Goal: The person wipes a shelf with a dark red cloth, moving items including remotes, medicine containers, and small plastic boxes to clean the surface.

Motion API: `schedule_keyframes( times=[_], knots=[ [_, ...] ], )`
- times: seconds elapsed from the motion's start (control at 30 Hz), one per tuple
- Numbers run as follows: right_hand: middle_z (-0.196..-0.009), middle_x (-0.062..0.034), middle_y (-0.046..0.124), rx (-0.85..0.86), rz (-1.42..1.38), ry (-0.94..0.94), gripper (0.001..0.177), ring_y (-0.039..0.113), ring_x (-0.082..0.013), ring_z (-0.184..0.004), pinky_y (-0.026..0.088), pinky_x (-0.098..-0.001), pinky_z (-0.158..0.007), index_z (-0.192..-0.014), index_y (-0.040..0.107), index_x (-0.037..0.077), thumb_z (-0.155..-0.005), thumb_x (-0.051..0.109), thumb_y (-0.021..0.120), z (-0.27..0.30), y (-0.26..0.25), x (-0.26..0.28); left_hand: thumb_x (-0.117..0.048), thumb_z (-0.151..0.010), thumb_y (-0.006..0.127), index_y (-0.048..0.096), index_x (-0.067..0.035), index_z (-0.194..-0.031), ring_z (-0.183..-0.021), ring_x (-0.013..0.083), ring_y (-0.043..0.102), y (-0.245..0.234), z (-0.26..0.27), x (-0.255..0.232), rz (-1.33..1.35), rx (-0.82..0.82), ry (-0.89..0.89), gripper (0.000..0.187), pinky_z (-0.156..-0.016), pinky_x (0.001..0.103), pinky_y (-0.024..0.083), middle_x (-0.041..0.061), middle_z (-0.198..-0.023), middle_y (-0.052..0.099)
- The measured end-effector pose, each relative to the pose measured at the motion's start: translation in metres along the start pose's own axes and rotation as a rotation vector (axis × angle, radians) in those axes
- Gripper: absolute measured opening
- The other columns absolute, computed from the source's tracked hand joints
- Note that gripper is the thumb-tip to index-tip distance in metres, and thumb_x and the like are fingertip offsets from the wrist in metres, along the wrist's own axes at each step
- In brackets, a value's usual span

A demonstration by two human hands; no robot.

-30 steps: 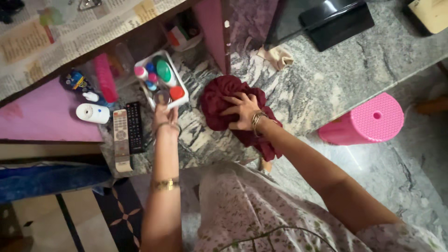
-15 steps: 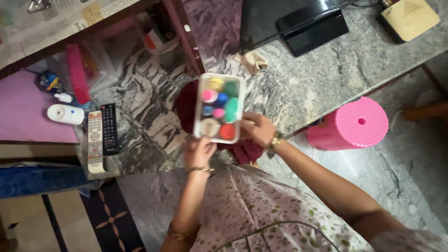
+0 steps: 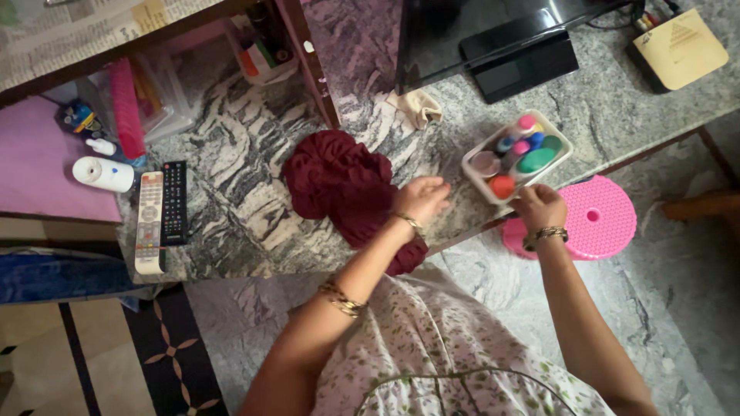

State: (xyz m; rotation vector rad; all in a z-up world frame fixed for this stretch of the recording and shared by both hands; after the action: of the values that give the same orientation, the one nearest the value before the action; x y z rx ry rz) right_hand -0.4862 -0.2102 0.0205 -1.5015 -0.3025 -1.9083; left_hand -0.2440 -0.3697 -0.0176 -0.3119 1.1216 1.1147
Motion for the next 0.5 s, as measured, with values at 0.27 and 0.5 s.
schedule_keyframes(
  times=[0.27, 0.5],
  knots=[
    [-0.092, -0.0070, 0.073, -0.270, -0.152, 0.000, 0.021, 0.069, -0.0175, -0.072, 0.059, -0.0285, -0.058, -0.104, 0.064, 0.003, -0.102, 0.023, 0.062, 0.018, -0.024, -0.008, -0.016, -0.086, 0.073, 0.074, -0.009, -0.107, -0.070, 0.0102, 0.069, -0.221, 0.022, -0.090, 0.101, -0.321, 0.083, 0.022, -0.054, 0.023, 0.049, 0.003, -0.085, 0.074],
    [-0.102, -0.0101, 0.074, -0.110, 0.370, -0.542, 0.011, 0.072, -0.0186, -0.089, 0.058, -0.0301, -0.077, -0.109, 0.070, 0.002, -0.100, 0.005, 0.066, 0.129, 0.075, 0.076, -0.039, -0.088, 0.077, 0.068, -0.017, -0.097, -0.073, 0.0069, 0.059, -0.378, -0.061, -0.118, 0.024, -0.525, 0.005, 0.025, -0.056, 0.024, 0.045, -0.007, -0.085, 0.066]
  ],
)
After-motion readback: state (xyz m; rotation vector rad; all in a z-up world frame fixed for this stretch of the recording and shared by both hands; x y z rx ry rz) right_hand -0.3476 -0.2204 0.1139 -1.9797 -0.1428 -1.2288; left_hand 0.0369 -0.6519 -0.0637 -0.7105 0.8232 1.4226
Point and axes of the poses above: each hand's wrist, its own z-axis away from the middle knuckle, its own y-axis out of the palm, x = y × z, the point moved 10 cm from there along -z, towards the middle knuckle
